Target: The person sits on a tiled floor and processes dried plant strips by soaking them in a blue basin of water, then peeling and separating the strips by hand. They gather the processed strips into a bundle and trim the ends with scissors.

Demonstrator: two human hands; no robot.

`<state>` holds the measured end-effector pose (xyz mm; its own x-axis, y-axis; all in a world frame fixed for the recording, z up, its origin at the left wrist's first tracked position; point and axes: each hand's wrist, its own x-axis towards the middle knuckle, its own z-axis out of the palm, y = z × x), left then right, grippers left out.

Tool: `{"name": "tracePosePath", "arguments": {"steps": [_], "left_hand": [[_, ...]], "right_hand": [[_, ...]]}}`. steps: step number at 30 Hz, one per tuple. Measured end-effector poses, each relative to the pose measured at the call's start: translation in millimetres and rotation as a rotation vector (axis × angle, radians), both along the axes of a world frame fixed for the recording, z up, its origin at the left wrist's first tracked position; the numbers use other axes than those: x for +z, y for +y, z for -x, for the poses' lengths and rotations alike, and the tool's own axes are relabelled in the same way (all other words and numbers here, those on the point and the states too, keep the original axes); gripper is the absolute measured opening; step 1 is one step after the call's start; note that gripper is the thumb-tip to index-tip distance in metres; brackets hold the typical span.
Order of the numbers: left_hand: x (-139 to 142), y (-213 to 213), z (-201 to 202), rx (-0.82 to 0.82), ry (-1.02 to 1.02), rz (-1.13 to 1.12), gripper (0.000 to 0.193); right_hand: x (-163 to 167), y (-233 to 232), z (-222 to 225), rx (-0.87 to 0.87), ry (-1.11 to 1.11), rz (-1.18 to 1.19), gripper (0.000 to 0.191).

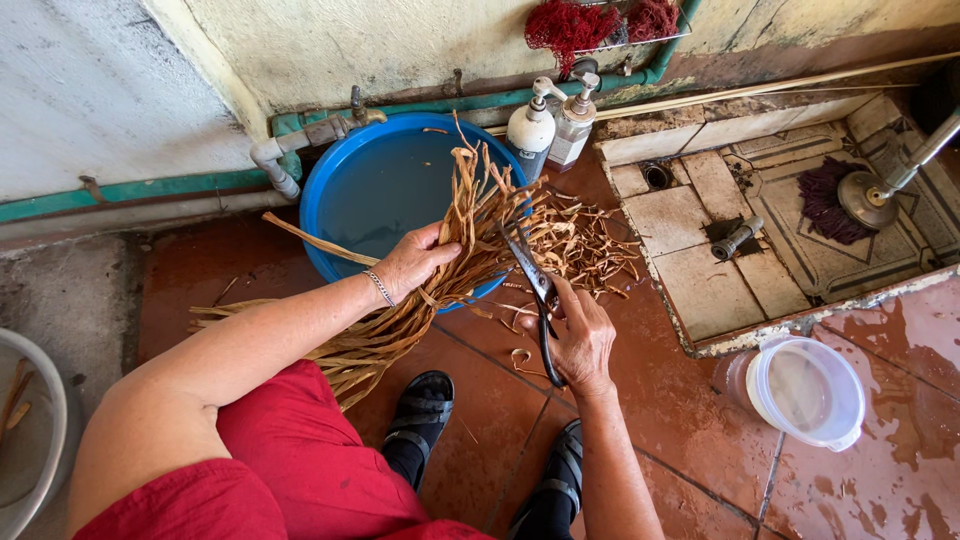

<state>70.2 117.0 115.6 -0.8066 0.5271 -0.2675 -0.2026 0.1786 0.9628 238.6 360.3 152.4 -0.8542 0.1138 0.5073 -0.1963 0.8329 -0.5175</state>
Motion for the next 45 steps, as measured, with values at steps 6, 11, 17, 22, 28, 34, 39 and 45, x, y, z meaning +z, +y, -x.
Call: {"name": "tracePosePath", "arguments": {"steps": [6,11,17,22,28,34,39,45], "left_hand": [[1,-1,-2,-0.031,0.031,0.113,0.036],[-4,1,-1,-0.077,0.100,0.119,0.033],[-16,6,0,-0.160,0.111,0.091,0.037],[-23,5,4,-0.187,0.059,0.083,0.036],[-24,5,8,-0.135,0.008,0.048,0.031],[-18,5,5,-0.091,0.031,0.057,0.031],[-12,5,3,-0.063,0.019,0.042,0.036],[-9,2,3,-0.031,0.008,0.016,0.038]], "right_hand": [[0,-1,-1,-0.007,-0.004,-0.023,0.072],[0,-1,2,-0.065,-0.050,-0.059,0.072],[2,-3,2,0.018,-0.116,0.014,0.071],[-9,-3,0,-0.013,-0.217,0.081,0.065],[-42,-2,1,0.022,-0.170,0.078,0.052],[-52,1,3,-0.074,-0.207,0.400,0.052],[-29,17,2,-0.016,-0.127,0.270,0.065],[-6,20,-3,-0.034,-0.206,0.221,0.073]]}}
